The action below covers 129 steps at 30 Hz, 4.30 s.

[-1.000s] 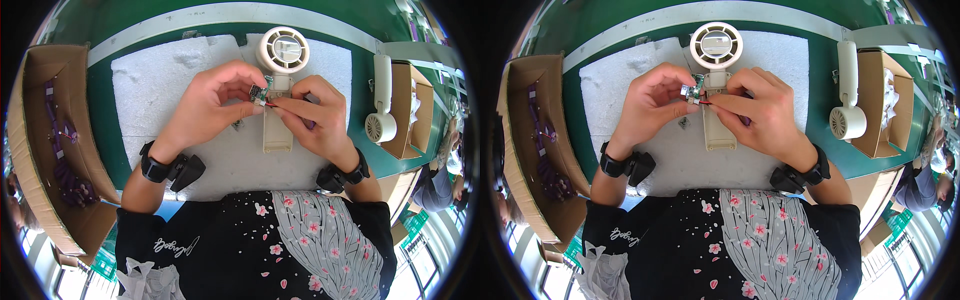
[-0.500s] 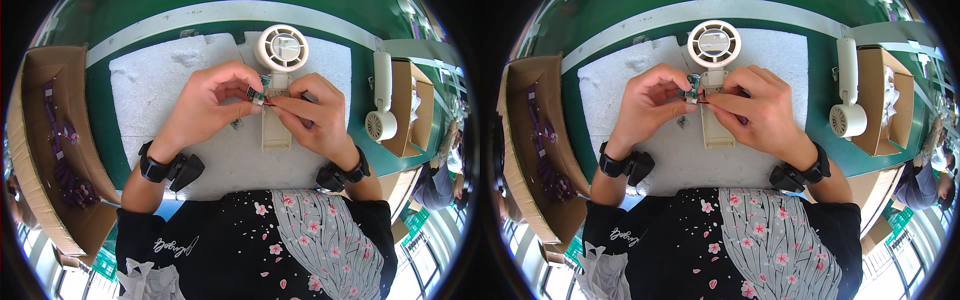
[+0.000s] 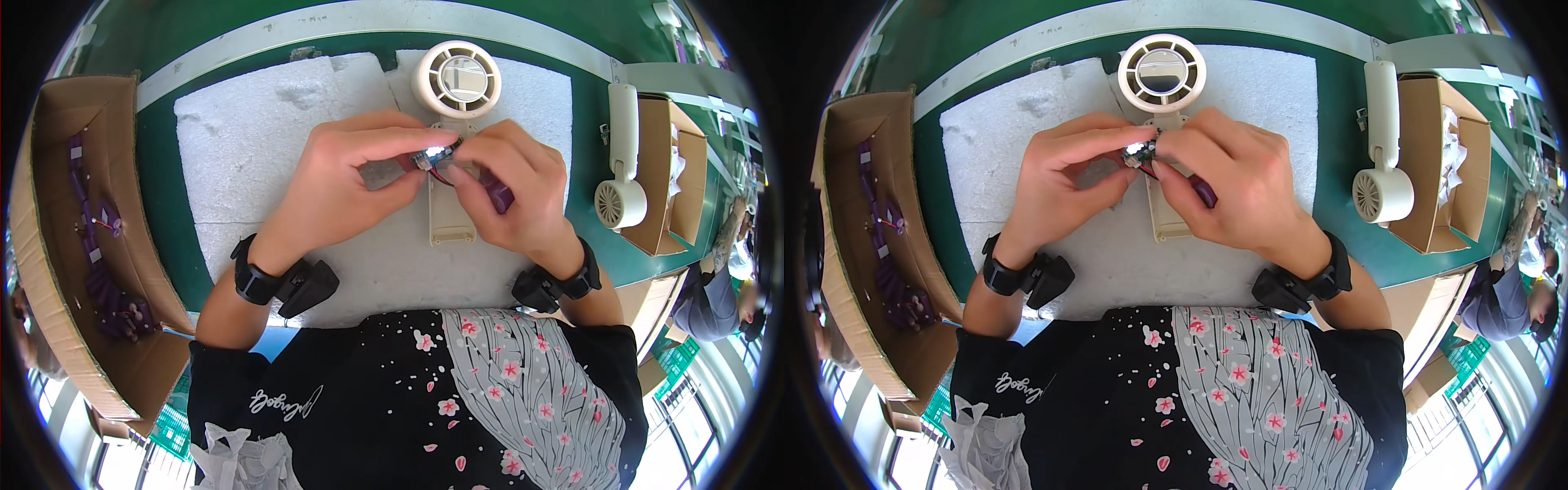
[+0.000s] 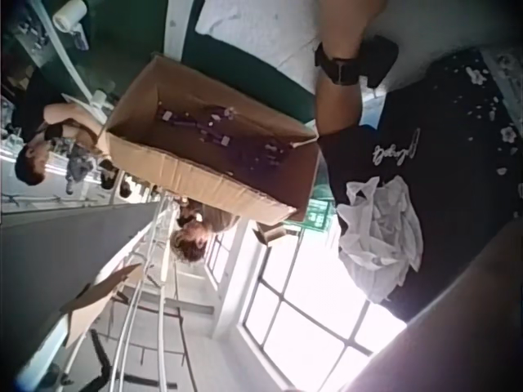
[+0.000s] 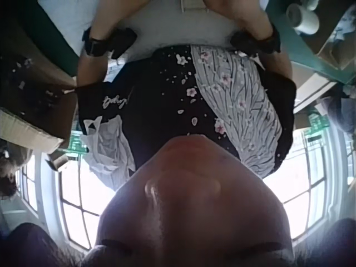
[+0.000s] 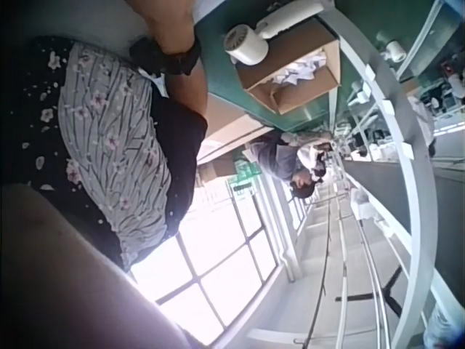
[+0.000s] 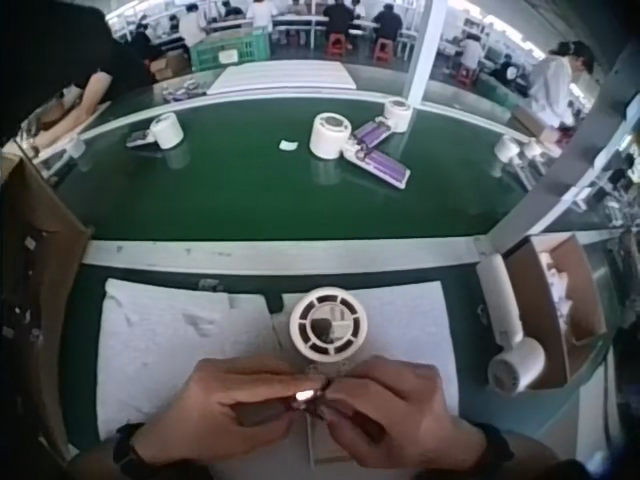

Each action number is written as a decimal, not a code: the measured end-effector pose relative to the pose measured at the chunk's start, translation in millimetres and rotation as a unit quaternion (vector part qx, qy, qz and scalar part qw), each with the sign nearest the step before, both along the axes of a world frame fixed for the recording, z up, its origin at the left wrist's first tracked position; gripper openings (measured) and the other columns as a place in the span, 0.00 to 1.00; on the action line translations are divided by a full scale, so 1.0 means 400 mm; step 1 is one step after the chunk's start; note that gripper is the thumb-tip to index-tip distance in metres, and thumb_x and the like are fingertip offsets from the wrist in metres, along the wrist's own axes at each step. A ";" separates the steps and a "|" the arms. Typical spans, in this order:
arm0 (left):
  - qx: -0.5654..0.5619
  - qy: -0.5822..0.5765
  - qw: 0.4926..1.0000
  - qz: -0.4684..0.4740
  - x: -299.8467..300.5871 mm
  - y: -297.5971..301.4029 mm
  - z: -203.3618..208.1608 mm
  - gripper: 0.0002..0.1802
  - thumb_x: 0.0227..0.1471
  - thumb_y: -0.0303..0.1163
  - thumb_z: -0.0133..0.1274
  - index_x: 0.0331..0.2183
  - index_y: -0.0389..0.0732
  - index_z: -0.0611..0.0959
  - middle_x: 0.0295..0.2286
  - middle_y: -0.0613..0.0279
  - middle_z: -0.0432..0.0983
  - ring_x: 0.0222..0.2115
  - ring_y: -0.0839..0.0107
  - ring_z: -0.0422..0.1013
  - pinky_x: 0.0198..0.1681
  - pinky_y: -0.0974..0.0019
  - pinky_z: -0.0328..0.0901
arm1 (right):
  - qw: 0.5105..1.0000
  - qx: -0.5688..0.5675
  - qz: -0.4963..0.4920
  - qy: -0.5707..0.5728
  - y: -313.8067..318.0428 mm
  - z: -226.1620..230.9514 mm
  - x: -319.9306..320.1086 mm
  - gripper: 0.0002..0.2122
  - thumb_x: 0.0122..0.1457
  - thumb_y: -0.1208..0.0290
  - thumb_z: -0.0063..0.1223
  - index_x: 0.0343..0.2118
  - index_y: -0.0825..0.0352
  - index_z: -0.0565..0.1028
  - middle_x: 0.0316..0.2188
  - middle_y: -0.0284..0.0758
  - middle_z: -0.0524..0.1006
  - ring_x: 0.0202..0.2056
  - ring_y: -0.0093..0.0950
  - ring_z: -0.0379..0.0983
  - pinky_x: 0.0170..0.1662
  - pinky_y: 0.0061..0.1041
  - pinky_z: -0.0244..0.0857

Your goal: The person assembles portable fans by connecting battery wires to circuit boards, applying tape to battery packs, inserting the components into fan housings, and placing the assembled fans onto the table.

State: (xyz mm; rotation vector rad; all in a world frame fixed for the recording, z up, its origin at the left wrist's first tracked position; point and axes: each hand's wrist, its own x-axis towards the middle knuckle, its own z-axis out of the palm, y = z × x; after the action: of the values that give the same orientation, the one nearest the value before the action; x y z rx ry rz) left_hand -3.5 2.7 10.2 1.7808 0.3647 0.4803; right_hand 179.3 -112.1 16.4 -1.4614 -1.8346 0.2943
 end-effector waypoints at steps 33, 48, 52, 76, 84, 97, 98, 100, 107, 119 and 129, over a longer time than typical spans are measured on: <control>0.148 -0.018 0.983 0.103 0.009 -0.019 -0.016 0.15 0.39 0.20 0.61 0.35 0.40 0.86 0.28 0.59 0.79 0.23 0.68 0.76 0.26 0.72 0.71 | 0.996 -0.006 -0.091 0.004 0.002 0.006 -0.018 0.19 0.38 0.78 0.70 0.38 0.67 0.79 0.33 0.38 0.77 0.29 0.26 0.76 0.30 0.20 0.71; 0.125 -0.015 0.989 0.076 0.003 -0.013 -0.023 0.16 0.40 0.16 0.59 0.37 0.34 0.83 0.32 0.57 0.78 0.26 0.71 0.75 0.29 0.73 0.70 | 0.994 0.006 -0.112 -0.010 0.004 0.006 -0.030 0.17 0.40 0.79 0.69 0.37 0.68 0.79 0.31 0.36 0.77 0.28 0.24 0.76 0.30 0.19 0.70; 0.035 -0.013 0.997 0.072 0.013 -0.032 -0.013 0.20 0.40 0.17 0.59 0.40 0.36 0.80 0.38 0.57 0.76 0.27 0.70 0.74 0.32 0.71 0.70 | 0.989 -0.052 -0.128 0.054 -0.005 0.016 -0.041 0.13 0.44 0.80 0.67 0.35 0.69 0.78 0.29 0.34 0.78 0.26 0.21 0.75 0.28 0.16 0.67; 0.044 0.007 0.996 0.077 0.024 -0.060 -0.018 0.24 0.41 0.17 0.55 0.45 0.41 0.77 0.39 0.60 0.74 0.29 0.69 0.70 0.32 0.71 0.65 | 0.971 -0.180 -0.125 0.095 -0.018 0.040 -0.022 0.08 0.49 0.82 0.61 0.33 0.71 0.76 0.29 0.33 0.75 0.25 0.17 0.72 0.27 0.13 0.63; 0.046 0.020 0.994 0.099 0.032 -0.066 -0.020 0.24 0.40 0.17 0.54 0.43 0.41 0.78 0.35 0.62 0.74 0.28 0.70 0.69 0.31 0.71 0.65 | 0.988 -0.092 -0.116 0.045 -0.012 0.031 -0.019 0.12 0.45 0.84 0.63 0.35 0.68 0.78 0.31 0.34 0.75 0.24 0.19 0.69 0.26 0.15 0.61; 0.055 0.014 0.991 0.120 0.038 -0.074 -0.019 0.23 0.39 0.17 0.55 0.42 0.41 0.77 0.33 0.62 0.74 0.25 0.70 0.69 0.29 0.70 0.64 | 0.990 -0.082 -0.109 0.044 -0.014 0.021 -0.016 0.12 0.45 0.84 0.64 0.34 0.68 0.78 0.31 0.33 0.75 0.23 0.17 0.69 0.24 0.14 0.60; 0.055 0.020 0.991 0.117 0.038 -0.074 -0.018 0.23 0.39 0.17 0.55 0.42 0.41 0.77 0.34 0.62 0.74 0.25 0.71 0.69 0.29 0.71 0.64 | 0.990 -0.083 -0.110 0.040 -0.014 0.023 -0.017 0.12 0.45 0.83 0.64 0.34 0.68 0.78 0.30 0.33 0.75 0.23 0.16 0.68 0.24 0.14 0.60; 0.054 0.031 0.992 0.112 0.036 -0.072 -0.017 0.23 0.40 0.18 0.55 0.42 0.41 0.77 0.35 0.62 0.74 0.25 0.71 0.68 0.30 0.71 0.64 | 0.990 -0.084 -0.110 0.037 -0.015 0.023 -0.017 0.11 0.45 0.83 0.64 0.34 0.68 0.79 0.30 0.33 0.75 0.23 0.16 0.68 0.24 0.13 0.59; 0.023 0.016 0.996 0.081 0.024 -0.047 -0.025 0.21 0.45 0.16 0.56 0.44 0.39 0.79 0.38 0.59 0.78 0.31 0.71 0.75 0.34 0.71 0.69 | 0.991 -0.081 -0.105 0.019 -0.010 0.029 -0.018 0.10 0.46 0.82 0.64 0.34 0.69 0.79 0.30 0.33 0.75 0.22 0.16 0.68 0.23 0.13 0.59; 0.122 0.014 0.992 0.035 0.024 -0.020 -0.012 0.16 0.46 0.18 0.56 0.39 0.42 0.85 0.35 0.54 0.78 0.31 0.63 0.77 0.34 0.68 0.72 | 0.971 -0.204 -0.120 0.038 -0.005 0.049 -0.011 0.10 0.46 0.80 0.65 0.27 0.69 0.71 0.19 0.29 0.73 0.20 0.18 0.68 0.24 0.16 0.62; 0.147 0.021 0.988 0.043 0.013 -0.002 -0.014 0.17 0.48 0.15 0.54 0.40 0.41 0.84 0.39 0.53 0.75 0.33 0.64 0.76 0.35 0.67 0.71 | 0.978 -0.201 0.018 -0.051 -0.006 0.081 0.019 0.16 0.37 0.78 0.69 0.30 0.68 0.72 0.31 0.34 0.75 0.33 0.30 0.72 0.33 0.25 0.67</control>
State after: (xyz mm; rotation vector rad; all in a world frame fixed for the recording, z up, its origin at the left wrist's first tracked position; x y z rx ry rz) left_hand 1.6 2.0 4.7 2.0698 0.4185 0.5829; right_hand 187.0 -114.4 48.9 -1.7407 -1.9650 0.6491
